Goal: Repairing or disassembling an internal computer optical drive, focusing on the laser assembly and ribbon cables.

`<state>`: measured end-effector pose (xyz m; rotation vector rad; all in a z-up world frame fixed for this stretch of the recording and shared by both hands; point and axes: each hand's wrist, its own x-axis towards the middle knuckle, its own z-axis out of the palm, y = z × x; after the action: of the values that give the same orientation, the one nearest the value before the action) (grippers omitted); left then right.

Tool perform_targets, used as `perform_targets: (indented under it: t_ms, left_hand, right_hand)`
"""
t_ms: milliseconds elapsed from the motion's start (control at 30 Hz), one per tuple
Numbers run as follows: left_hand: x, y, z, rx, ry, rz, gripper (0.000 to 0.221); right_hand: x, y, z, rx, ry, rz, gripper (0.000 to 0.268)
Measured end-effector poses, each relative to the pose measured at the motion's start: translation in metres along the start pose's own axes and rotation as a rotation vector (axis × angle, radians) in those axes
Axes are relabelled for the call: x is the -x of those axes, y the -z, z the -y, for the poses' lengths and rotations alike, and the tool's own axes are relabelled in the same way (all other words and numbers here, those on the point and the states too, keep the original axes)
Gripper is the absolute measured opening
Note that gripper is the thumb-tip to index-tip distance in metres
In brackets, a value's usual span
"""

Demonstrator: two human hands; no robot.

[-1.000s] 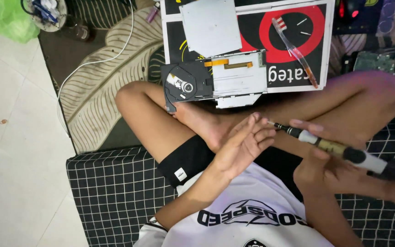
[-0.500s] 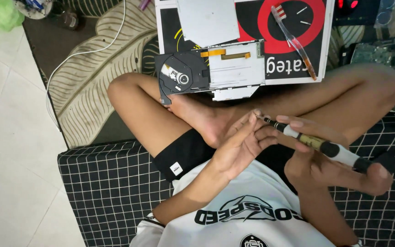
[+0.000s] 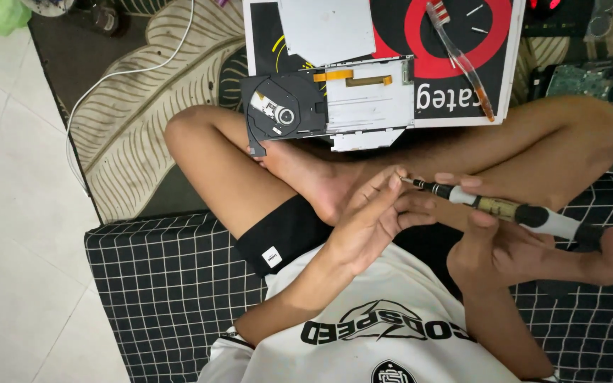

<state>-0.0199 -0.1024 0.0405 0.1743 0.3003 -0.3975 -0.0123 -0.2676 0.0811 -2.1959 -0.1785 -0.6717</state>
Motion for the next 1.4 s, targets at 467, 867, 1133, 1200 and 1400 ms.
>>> perform_targets:
  t_ms: [467,867,1133,1200,1400]
  left_hand:
    - [-0.008,-0.004,-0.001,-0.107,-0.052,-0.067,0.020]
    - [-0.048,-0.021,-0.073,-1.167,-0.403,-0.159,0.019]
    - [-0.140,0.000,-0.120,-2.246,-0.654,0.057,0.035]
    - [-0.147,0.003,-0.120,-2.276,-0.668,0.079,0.037]
    - [-0.149,0.008,-0.118,-2.237,-0.654,0.065,0.040]
  right_hand:
    - [0.016,-0.003,-0.065,-1.613,-0.365,0.515,0.083]
    - [-0.019,-0.037,-0.069,-0.354,-0.008,-0.019,0.115]
    - [-0.048,-0.089,-0.087,0.013,0.080,0.213,0.041]
    - [-0.028,-0.107,-0.115,-0.226,0.033,0.159,0.087]
    - [-0.024,-0.107,-0.124,-0.084,0.023,0.182,0.085]
